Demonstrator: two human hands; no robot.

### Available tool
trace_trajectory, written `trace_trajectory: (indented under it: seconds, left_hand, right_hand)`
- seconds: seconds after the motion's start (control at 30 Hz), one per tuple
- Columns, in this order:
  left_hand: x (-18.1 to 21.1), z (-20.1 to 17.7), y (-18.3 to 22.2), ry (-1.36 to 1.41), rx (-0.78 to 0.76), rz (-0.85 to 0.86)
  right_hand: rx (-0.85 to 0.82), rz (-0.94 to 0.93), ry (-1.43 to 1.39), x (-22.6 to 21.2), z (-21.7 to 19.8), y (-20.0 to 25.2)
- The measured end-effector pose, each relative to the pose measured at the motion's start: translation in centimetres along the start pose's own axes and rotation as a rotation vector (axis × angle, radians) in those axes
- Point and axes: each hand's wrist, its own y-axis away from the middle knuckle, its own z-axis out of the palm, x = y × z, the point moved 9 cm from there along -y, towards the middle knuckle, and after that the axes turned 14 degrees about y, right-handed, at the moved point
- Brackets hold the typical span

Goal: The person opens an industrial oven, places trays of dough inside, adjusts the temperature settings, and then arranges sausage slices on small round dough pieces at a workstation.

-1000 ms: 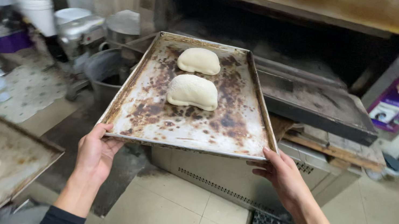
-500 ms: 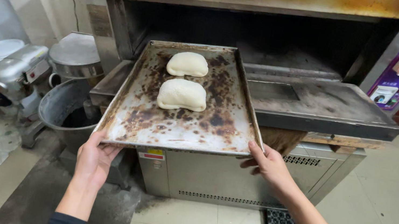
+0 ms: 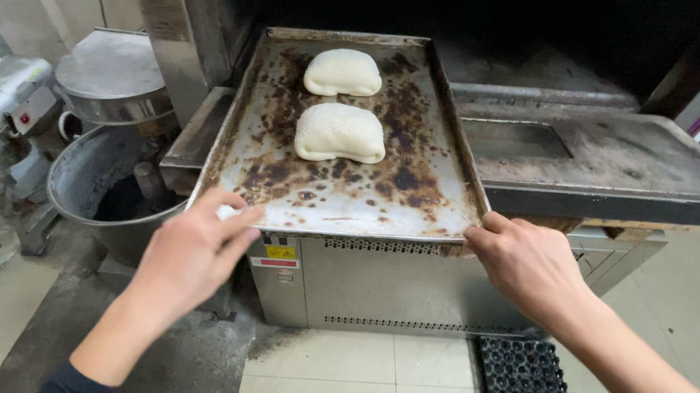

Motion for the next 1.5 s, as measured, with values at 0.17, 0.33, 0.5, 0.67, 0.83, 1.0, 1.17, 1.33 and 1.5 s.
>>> trace_trajectory:
  seconds: [0.17, 0.33, 0.5, 0.67, 0.83, 1.0, 1.17, 1.33, 1.5]
  left_hand:
    - [1.1, 3.2, -2.5, -0.337, -0.253, 0.113]
    - [-3.8, 6.0, -7.7, -0.473, -0.499, 0.083]
    - [-11.3, 8.8, -15.8, -0.532, -0.566, -0.025]
    - [-18.8, 12.5, -24.7, -0.596, -0.518, 0.028]
    - [-25.4, 15.4, -32.0, -0.702, -0.480, 0.002]
    - [-29.6, 17.1, -37.2, -0.733, -0.451, -0.131]
    - [-32.4, 18.4, -40.4, -0.739, -0.441, -0.193]
    - [-34.4, 19.2, -41.8, -0.770, -0.383, -0.184]
    - [-34.3, 19.4, -42.2, -0.781, -0.308, -0.134]
  right_hand:
    - [-0.006, -0.074, -0.060, 0.7, -0.2, -1.4]
    - [-0.135, -0.056, -0.101, 2.1, 3.0, -6.5]
    - [-0.025, -0.111, -0.169, 4.3, 6.7, -14.9]
    - [-0.080, -0.088, -0.056, 6.9, 13.3, -25.2]
    - [-0.070, -0.064, 0.003, 9.3, 18.1, -33.5]
    - [-0.148, -0.012, 0.013, 11.1, 21.5, -39.2]
    - [-0.135, -0.018, 0.043, 12.2, 23.1, -42.4]
    - [-0.147, 0.012, 0.020, 12.7, 24.7, -43.7]
    - [-0.121, 0.048, 0.033, 12.7, 24.5, -44.3]
